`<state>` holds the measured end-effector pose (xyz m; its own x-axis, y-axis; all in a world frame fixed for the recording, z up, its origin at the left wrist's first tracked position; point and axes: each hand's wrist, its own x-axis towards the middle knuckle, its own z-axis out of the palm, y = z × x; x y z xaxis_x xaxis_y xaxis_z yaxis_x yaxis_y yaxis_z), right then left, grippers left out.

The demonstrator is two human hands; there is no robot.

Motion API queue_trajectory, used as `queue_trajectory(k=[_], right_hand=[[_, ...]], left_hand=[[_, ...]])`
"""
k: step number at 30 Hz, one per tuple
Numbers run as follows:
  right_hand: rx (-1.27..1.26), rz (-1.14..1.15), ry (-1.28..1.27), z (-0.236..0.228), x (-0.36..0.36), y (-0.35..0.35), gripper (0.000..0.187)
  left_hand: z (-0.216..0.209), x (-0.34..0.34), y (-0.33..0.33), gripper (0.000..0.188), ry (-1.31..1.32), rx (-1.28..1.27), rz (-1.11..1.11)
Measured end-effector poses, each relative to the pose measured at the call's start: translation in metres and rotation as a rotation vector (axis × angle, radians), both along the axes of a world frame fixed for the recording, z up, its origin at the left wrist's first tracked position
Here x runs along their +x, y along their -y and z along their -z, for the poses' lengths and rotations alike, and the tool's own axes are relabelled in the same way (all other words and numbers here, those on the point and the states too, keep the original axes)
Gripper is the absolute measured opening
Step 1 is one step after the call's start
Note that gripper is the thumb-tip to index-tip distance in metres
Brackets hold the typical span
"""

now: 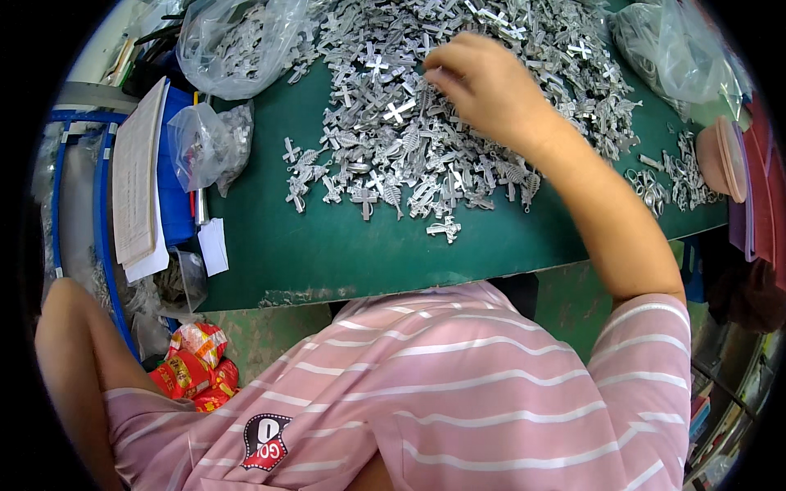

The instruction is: The person assembles small silver hair clips by hand at a green worktable. They pick up individual clip components, interlock them, and place the finished clips into a pile. A second person briefly walks by in the background while the assembler continues working.

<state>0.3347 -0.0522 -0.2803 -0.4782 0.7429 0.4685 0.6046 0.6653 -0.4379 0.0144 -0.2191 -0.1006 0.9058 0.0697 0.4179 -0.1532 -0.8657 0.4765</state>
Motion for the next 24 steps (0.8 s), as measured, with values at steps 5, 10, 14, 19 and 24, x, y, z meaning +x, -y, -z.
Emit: queue_trajectory(k=[5,10,14,19,24], right_hand=[[-0.019,-0.025,-0.013,0.017,-0.015,0.015,0.029],[-0.278,0.077,-0.055,0.012,-0.006,0.017,0.023],[-0.035,0.069,0.067,0.015,-0.006,0.014,0.021],[-0.316,0.208,-0.107,-0.008,-0.002,0.033,0.013],[-1.023,0.149,-0.583,-0.024,0.009,0.075,0.02]], left_hand=[[0.003,0.0,0.003,0.026,-0.036,0.046,-0.029],[0.002,0.0,0.015,0.024,-0.041,0.094,-0.046],[0.003,0.0,0.02,0.022,-0.03,0.103,-0.048],[0.004,-0.001,0.024,0.02,-0.028,0.123,-0.049],[0.007,0.0,0.026,0.018,-0.028,0.144,-0.057]])
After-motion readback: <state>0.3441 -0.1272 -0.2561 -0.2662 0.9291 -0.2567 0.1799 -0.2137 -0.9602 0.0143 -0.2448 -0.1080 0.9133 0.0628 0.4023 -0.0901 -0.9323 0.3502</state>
